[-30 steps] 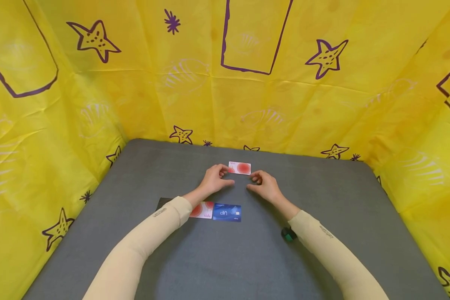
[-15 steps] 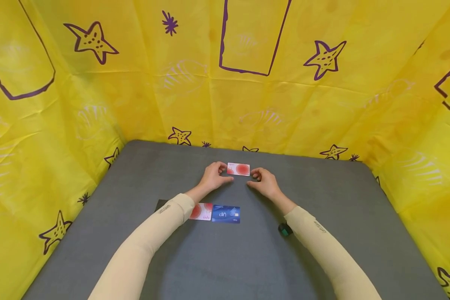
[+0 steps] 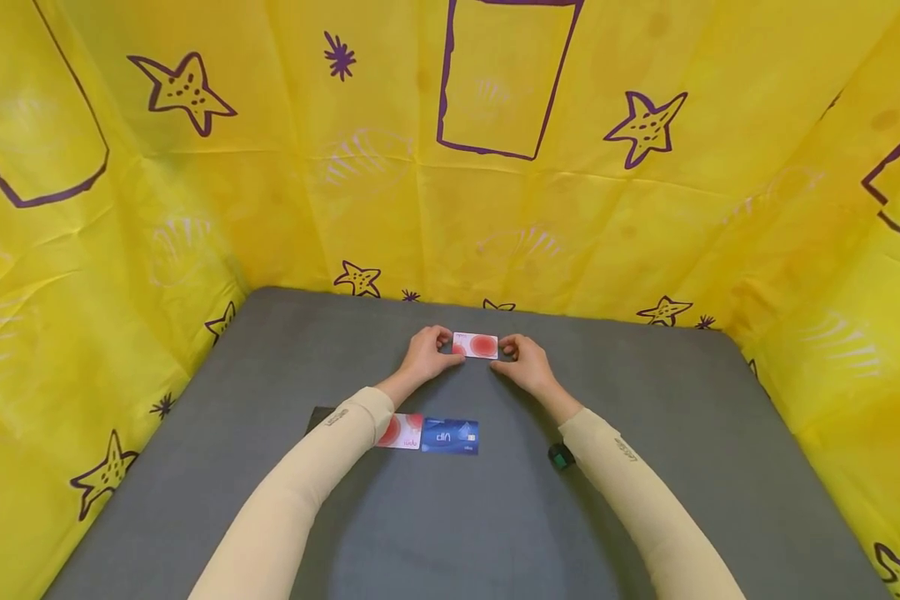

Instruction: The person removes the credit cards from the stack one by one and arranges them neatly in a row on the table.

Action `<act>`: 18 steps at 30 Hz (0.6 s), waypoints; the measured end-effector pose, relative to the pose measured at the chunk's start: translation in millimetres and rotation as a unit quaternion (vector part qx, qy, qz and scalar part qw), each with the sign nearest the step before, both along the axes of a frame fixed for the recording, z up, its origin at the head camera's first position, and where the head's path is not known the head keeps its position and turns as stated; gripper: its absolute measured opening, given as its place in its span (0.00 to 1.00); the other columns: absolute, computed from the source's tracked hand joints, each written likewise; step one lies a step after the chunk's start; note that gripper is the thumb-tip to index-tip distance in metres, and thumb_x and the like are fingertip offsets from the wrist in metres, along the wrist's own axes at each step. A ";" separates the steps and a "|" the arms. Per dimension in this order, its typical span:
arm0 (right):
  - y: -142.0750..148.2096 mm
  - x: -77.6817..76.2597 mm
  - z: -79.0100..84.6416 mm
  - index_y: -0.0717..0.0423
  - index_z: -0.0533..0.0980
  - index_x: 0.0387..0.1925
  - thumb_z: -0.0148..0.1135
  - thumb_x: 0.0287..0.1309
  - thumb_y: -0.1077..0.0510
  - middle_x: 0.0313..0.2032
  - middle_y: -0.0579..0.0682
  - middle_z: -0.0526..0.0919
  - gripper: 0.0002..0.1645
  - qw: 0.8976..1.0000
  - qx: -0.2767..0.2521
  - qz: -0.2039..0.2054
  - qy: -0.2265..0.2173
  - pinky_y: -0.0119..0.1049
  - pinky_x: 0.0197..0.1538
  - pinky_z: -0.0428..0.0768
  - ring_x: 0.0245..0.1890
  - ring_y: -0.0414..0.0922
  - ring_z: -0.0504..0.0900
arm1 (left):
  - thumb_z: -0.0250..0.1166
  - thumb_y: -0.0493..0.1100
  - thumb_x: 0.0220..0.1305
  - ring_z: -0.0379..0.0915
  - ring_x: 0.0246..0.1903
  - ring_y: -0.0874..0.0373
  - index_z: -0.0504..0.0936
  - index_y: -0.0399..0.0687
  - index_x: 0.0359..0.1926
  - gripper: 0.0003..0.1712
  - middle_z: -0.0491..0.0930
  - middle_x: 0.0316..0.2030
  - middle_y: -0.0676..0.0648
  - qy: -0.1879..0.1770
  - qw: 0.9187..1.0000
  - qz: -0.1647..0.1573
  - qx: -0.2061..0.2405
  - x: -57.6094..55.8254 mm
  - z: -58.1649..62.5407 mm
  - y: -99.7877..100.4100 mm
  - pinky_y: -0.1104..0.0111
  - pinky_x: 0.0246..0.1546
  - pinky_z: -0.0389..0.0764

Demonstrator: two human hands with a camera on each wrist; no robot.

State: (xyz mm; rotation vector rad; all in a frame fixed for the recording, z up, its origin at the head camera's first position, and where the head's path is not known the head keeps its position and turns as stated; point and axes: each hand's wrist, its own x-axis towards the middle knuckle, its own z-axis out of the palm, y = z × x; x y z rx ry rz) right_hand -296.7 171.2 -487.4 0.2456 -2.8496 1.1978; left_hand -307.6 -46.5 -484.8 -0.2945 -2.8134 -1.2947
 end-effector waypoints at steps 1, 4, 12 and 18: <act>-0.2 -0.6 0.1 0.65 0.76 0.50 0.75 0.49 0.56 0.41 0.58 0.80 0.28 1.000 0.001 0.001 0.002 0.45 0.49 0.73 0.41 0.53 0.74 | 0.76 0.44 0.52 0.71 0.44 0.48 0.79 0.36 0.50 0.27 0.77 0.42 0.40 0.000 1.000 0.000 0.000 -1.0 -0.4 0.0 0.60 0.51 0.73; -0.6 -3.0 0.1 0.66 0.76 0.50 0.74 0.49 0.56 0.41 0.58 0.80 0.28 1.000 0.005 0.004 0.005 0.46 0.49 0.73 0.41 0.54 0.74 | 0.76 0.44 0.52 0.71 0.43 0.48 0.78 0.36 0.50 0.27 0.76 0.42 0.40 0.005 1.000 -0.005 -0.003 -4.2 -1.0 0.1 0.60 0.51 0.73; -0.9 -10.9 -2.4 0.64 0.76 0.51 0.74 0.50 0.55 0.42 0.58 0.80 0.28 1.000 0.013 -0.004 -0.005 0.46 0.52 0.74 0.43 0.54 0.74 | 0.75 0.43 0.53 0.70 0.44 0.46 0.78 0.34 0.50 0.27 0.76 0.43 0.37 0.000 1.000 -0.018 -0.011 -9.4 0.6 1.2 0.58 0.52 0.72; -2.0 -13.5 -3.2 0.63 0.76 0.51 0.74 0.50 0.54 0.41 0.58 0.78 0.29 1.000 0.007 -0.009 -0.013 0.46 0.53 0.73 0.44 0.54 0.74 | 0.74 0.44 0.54 0.70 0.45 0.46 0.78 0.34 0.52 0.27 0.76 0.44 0.37 -0.011 0.999 -0.022 -0.025 -12.5 0.3 -0.2 0.58 0.52 0.71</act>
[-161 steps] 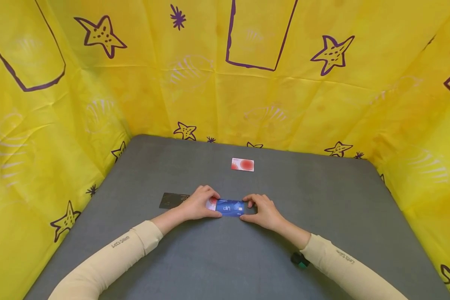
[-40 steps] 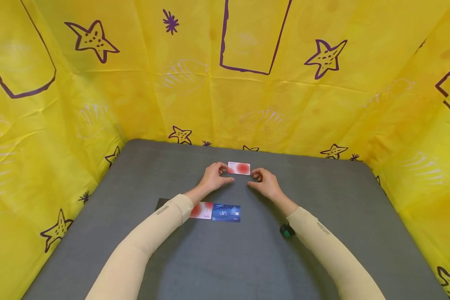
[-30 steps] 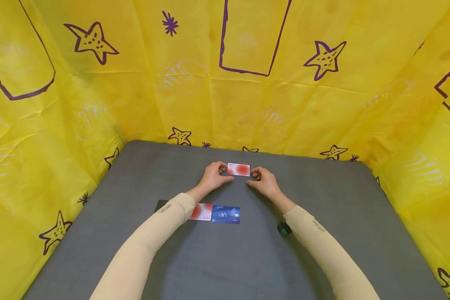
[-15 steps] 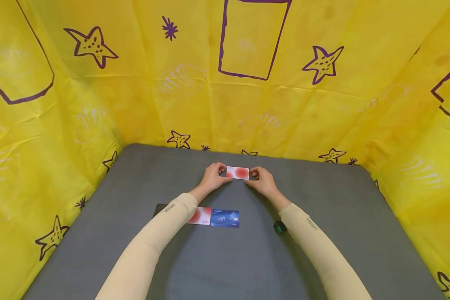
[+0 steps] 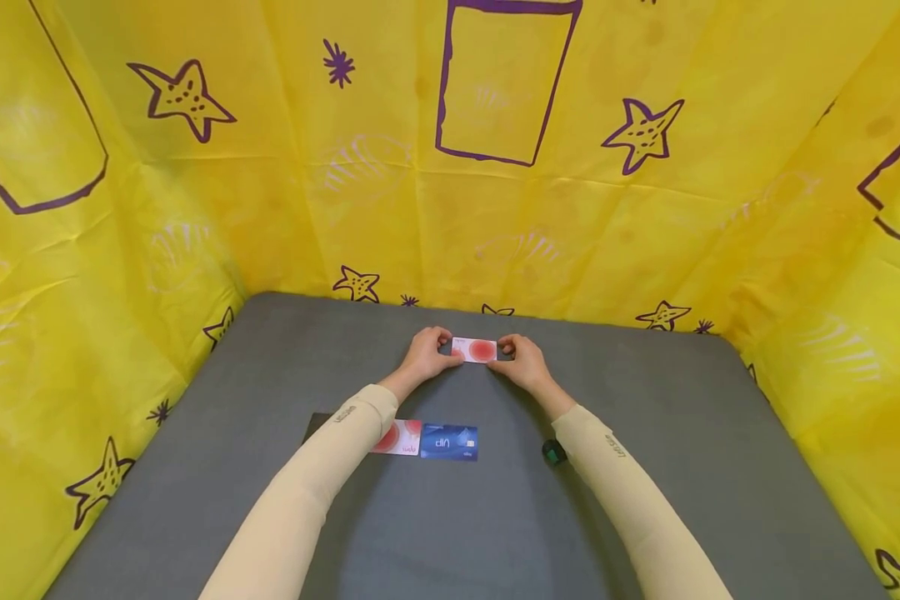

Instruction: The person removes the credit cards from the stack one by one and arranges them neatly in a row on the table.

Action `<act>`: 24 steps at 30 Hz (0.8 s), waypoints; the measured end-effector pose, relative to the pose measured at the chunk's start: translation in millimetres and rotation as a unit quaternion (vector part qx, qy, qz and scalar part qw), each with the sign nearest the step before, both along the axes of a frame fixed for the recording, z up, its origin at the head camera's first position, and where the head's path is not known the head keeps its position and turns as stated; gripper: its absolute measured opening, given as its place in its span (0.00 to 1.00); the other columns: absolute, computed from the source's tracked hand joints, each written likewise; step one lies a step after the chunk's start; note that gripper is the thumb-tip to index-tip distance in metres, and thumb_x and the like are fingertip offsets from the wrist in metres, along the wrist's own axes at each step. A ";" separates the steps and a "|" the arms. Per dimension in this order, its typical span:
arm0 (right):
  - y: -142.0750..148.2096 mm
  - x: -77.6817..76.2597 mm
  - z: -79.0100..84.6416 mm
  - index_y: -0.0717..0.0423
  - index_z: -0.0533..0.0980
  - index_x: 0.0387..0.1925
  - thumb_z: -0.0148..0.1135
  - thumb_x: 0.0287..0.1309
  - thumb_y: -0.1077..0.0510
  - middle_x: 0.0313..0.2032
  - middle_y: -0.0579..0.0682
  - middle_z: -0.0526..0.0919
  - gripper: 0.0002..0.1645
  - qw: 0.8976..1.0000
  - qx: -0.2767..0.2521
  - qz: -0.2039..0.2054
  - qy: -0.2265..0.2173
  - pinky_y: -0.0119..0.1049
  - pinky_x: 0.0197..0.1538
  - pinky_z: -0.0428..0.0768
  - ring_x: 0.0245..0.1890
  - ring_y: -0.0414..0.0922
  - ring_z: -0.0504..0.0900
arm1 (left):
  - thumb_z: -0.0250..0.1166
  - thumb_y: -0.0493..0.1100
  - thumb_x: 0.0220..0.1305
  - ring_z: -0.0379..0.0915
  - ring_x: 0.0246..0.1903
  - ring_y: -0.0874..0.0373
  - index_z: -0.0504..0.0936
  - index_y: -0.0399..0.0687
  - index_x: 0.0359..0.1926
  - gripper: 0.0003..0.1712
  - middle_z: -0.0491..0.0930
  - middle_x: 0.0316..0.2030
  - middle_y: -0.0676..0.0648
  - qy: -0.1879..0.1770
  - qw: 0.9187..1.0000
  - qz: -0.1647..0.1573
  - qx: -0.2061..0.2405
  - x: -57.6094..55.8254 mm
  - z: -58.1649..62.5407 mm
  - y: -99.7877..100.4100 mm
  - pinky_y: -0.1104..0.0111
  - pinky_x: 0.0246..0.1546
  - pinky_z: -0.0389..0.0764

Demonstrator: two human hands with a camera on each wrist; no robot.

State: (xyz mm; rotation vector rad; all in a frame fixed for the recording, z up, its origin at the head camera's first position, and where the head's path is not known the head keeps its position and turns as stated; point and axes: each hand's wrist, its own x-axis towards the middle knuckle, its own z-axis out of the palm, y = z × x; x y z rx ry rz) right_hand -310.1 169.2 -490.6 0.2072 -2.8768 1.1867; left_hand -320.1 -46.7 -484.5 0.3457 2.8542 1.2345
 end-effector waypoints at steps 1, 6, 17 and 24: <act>-0.3 -0.1 -0.4 0.63 0.76 0.51 0.74 0.50 0.54 0.41 0.58 0.78 0.28 1.000 0.001 0.000 0.000 0.46 0.53 0.73 0.44 0.54 0.74 | 0.74 0.44 0.54 0.70 0.45 0.46 0.77 0.34 0.52 0.28 0.76 0.44 0.37 -0.003 1.000 -0.002 -0.001 -0.2 0.2 -0.3 0.58 0.53 0.71; -0.9 -2.3 -2.4 0.64 0.76 0.50 0.74 0.49 0.54 0.40 0.57 0.78 0.29 1.000 0.009 0.002 0.003 0.46 0.53 0.72 0.43 0.54 0.74 | 0.74 0.44 0.54 0.69 0.46 0.46 0.77 0.34 0.53 0.28 0.75 0.45 0.38 -0.014 1.000 -0.013 -0.008 -2.5 1.9 -1.2 0.59 0.53 0.71; -0.8 -9.6 -4.4 0.63 0.75 0.54 0.73 0.50 0.52 0.41 0.57 0.77 0.32 0.999 0.032 0.011 -0.020 0.47 0.53 0.71 0.45 0.54 0.72 | 0.75 0.45 0.54 0.68 0.47 0.47 0.77 0.33 0.54 0.30 0.74 0.44 0.39 -0.017 0.998 -0.033 -0.045 -10.1 2.5 -0.8 0.59 0.54 0.70; 0.7 -9.6 -2.3 0.63 0.74 0.56 0.73 0.51 0.51 0.40 0.56 0.76 0.34 0.999 0.035 0.020 -0.030 0.46 0.53 0.71 0.45 0.54 0.71 | 0.74 0.45 0.54 0.67 0.48 0.47 0.77 0.34 0.56 0.31 0.74 0.45 0.39 -0.024 0.998 -0.038 -0.046 -10.9 2.1 -0.8 0.59 0.54 0.70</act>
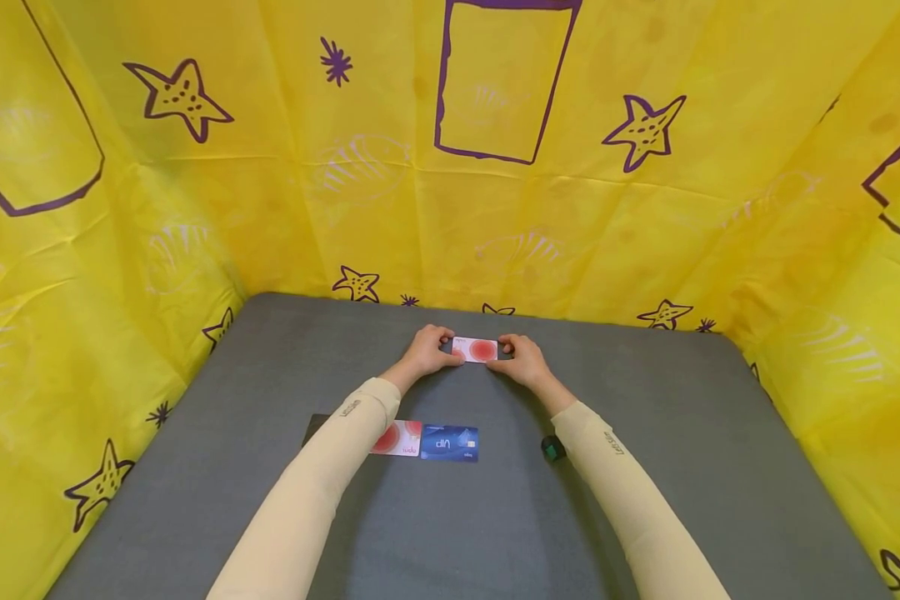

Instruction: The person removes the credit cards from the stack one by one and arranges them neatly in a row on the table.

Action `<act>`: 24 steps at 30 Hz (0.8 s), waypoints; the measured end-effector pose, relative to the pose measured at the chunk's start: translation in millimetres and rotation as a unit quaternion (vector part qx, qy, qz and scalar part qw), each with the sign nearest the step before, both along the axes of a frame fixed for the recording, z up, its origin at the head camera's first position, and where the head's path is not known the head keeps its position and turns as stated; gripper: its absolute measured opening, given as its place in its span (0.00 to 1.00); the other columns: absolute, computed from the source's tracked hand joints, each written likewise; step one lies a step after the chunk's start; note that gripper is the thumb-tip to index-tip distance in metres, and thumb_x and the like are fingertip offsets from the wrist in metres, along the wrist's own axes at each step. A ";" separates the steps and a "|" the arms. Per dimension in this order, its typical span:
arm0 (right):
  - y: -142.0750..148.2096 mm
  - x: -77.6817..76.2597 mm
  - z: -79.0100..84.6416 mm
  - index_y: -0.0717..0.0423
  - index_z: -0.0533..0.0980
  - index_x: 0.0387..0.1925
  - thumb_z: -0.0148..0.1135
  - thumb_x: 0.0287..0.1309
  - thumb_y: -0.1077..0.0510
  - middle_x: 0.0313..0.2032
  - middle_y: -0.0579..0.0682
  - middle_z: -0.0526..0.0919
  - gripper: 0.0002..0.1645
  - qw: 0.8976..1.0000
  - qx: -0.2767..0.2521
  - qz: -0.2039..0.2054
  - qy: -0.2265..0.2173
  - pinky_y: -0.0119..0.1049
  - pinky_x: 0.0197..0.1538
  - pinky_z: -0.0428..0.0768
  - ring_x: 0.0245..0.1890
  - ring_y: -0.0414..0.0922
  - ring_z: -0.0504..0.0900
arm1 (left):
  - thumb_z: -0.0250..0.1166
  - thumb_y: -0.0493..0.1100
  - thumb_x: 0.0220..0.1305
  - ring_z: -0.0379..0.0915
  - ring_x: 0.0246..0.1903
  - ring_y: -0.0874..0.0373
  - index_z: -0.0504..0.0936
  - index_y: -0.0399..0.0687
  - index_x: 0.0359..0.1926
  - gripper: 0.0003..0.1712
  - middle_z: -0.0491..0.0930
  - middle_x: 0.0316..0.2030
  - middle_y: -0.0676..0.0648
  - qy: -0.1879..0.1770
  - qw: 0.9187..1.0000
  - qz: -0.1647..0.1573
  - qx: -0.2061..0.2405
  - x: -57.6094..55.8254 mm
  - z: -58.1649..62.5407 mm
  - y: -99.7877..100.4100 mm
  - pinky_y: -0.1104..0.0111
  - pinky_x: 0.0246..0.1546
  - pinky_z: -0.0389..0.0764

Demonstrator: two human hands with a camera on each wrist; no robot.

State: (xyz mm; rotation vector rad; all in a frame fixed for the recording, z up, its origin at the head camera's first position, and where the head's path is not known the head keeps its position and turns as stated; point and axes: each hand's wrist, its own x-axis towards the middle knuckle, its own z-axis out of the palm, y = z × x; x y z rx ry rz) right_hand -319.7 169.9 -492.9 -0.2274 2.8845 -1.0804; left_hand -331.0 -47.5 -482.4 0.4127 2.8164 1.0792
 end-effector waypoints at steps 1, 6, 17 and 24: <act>0.2 0.0 0.1 0.63 0.74 0.56 0.72 0.51 0.51 0.40 0.56 0.76 0.33 1.000 0.001 0.002 0.000 0.46 0.52 0.71 0.44 0.53 0.71 | 0.74 0.45 0.54 0.67 0.48 0.46 0.77 0.34 0.56 0.32 0.74 0.46 0.39 -0.002 1.000 -0.001 0.001 0.0 0.3 0.0 0.58 0.54 0.70; 1.2 0.4 1.2 0.62 0.75 0.56 0.72 0.52 0.51 0.39 0.55 0.75 0.33 1.000 0.002 0.012 0.001 0.46 0.51 0.70 0.44 0.53 0.71 | 0.74 0.44 0.55 0.66 0.49 0.46 0.77 0.35 0.58 0.31 0.73 0.47 0.38 -0.010 1.000 -0.005 0.002 -0.6 1.2 -0.3 0.58 0.54 0.69; 0.8 1.3 2.1 0.62 0.74 0.56 0.72 0.53 0.53 0.40 0.55 0.75 0.31 1.000 -0.006 0.008 -0.004 0.45 0.52 0.70 0.45 0.53 0.70 | 0.74 0.44 0.55 0.66 0.49 0.46 0.76 0.36 0.58 0.31 0.73 0.47 0.39 -0.015 1.000 -0.005 0.003 -2.0 0.7 -0.6 0.58 0.54 0.69; 0.9 1.2 1.0 0.63 0.73 0.56 0.71 0.54 0.54 0.40 0.56 0.75 0.31 1.000 -0.012 0.006 -0.004 0.46 0.52 0.70 0.45 0.53 0.71 | 0.73 0.44 0.56 0.65 0.51 0.47 0.76 0.37 0.59 0.31 0.73 0.49 0.39 -0.025 1.000 0.001 0.008 -3.3 -2.4 0.0 0.59 0.56 0.68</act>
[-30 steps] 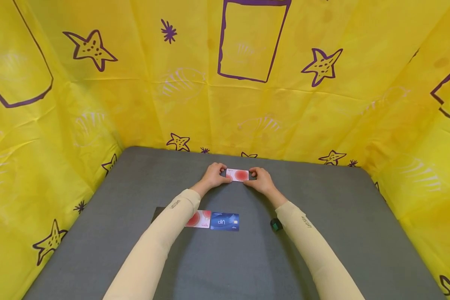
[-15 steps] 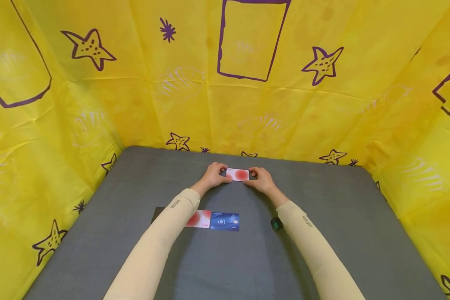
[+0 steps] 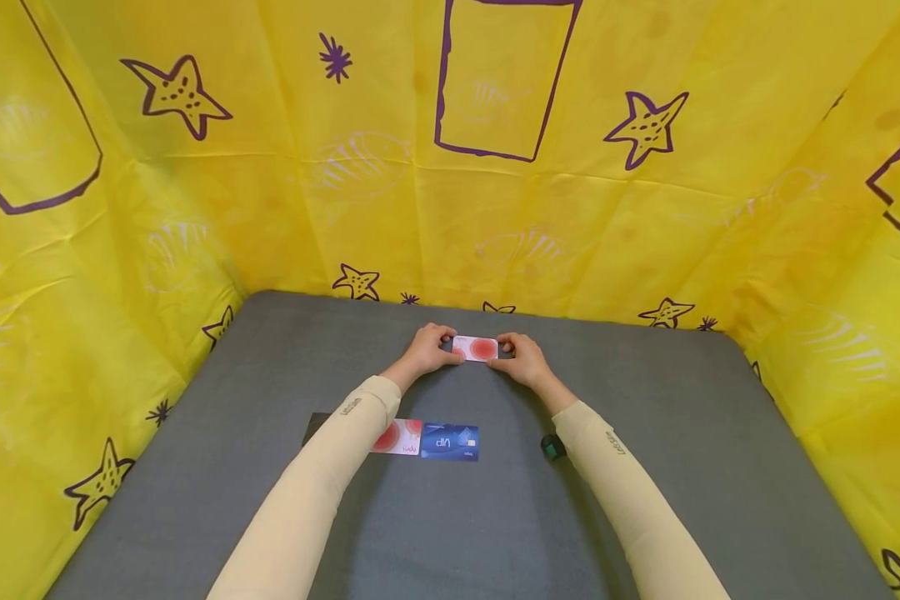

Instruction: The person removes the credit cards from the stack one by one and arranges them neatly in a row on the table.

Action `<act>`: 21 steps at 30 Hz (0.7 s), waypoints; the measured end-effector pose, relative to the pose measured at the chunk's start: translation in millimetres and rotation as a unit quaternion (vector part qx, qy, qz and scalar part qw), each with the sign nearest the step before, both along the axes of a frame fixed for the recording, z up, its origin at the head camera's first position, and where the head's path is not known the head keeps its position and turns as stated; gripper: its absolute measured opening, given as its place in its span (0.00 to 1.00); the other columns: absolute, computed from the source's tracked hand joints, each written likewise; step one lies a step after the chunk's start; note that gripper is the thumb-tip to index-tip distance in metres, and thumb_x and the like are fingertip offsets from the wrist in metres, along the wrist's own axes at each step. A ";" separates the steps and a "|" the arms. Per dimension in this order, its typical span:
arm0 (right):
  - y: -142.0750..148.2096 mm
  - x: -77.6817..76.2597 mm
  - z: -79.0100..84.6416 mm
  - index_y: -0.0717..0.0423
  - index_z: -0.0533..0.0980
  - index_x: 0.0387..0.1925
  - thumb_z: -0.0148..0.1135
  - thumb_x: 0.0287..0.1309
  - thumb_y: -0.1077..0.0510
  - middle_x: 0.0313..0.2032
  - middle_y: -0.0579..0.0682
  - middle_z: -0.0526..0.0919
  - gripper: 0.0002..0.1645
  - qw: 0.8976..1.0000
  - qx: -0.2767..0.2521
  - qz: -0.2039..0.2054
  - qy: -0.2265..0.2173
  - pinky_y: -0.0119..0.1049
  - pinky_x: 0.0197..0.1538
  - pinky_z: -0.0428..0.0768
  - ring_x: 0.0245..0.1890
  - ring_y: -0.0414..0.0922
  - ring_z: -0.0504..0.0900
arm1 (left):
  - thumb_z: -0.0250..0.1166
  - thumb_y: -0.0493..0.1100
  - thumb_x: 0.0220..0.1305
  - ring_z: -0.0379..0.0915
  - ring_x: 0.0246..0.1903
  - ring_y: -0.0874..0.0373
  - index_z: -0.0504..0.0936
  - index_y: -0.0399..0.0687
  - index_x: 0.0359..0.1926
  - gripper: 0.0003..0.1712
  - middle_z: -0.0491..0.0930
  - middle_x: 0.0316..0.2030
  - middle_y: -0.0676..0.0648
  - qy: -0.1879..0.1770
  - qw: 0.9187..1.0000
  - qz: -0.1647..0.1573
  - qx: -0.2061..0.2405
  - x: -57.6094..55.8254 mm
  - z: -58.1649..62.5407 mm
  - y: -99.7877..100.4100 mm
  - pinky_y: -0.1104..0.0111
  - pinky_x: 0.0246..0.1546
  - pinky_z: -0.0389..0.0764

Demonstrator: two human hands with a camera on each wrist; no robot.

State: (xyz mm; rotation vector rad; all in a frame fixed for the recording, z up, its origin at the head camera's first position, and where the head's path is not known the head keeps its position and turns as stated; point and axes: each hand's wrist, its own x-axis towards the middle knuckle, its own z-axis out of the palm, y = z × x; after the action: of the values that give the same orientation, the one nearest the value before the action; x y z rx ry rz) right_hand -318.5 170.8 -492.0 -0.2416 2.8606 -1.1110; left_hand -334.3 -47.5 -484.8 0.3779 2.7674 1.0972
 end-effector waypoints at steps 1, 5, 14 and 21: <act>-0.2 0.1 -0.2 0.63 0.73 0.56 0.72 0.53 0.54 0.40 0.56 0.75 0.31 1.000 -0.003 0.000 0.000 0.45 0.52 0.70 0.45 0.53 0.71 | 0.73 0.44 0.56 0.65 0.51 0.47 0.76 0.38 0.59 0.31 0.72 0.49 0.39 -0.002 1.000 0.002 0.001 0.2 -0.2 0.0 0.59 0.56 0.68; -1.1 0.8 -1.2 0.64 0.73 0.55 0.72 0.53 0.55 0.40 0.56 0.75 0.31 1.000 -0.015 -0.002 0.005 0.46 0.53 0.71 0.44 0.53 0.72 | 0.73 0.43 0.56 0.65 0.51 0.47 0.76 0.38 0.59 0.30 0.73 0.48 0.40 -0.001 1.000 0.006 0.009 0.8 -1.0 0.0 0.60 0.56 0.68; -1.5 2.9 -1.8 0.63 0.71 0.56 0.73 0.53 0.56 0.41 0.57 0.78 0.32 0.999 -0.036 -0.007 0.018 0.45 0.50 0.72 0.41 0.53 0.73 | 0.74 0.42 0.55 0.66 0.46 0.48 0.74 0.37 0.57 0.31 0.73 0.43 0.42 0.014 1.000 0.009 0.025 1.4 -2.7 1.2 0.60 0.52 0.69; -2.0 4.1 -2.8 0.61 0.70 0.56 0.73 0.52 0.58 0.40 0.56 0.78 0.32 0.999 -0.047 -0.010 0.019 0.41 0.45 0.70 0.38 0.51 0.72 | 0.75 0.38 0.53 0.70 0.42 0.49 0.74 0.36 0.55 0.30 0.75 0.39 0.42 0.031 0.998 0.014 0.058 2.2 -5.4 3.1 0.61 0.49 0.72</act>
State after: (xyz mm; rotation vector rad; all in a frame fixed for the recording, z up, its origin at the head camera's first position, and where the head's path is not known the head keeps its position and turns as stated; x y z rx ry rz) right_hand -314.4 168.8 -494.8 -0.2407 2.8529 -1.2602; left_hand -332.1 -44.4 -490.2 0.3941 2.7781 1.2769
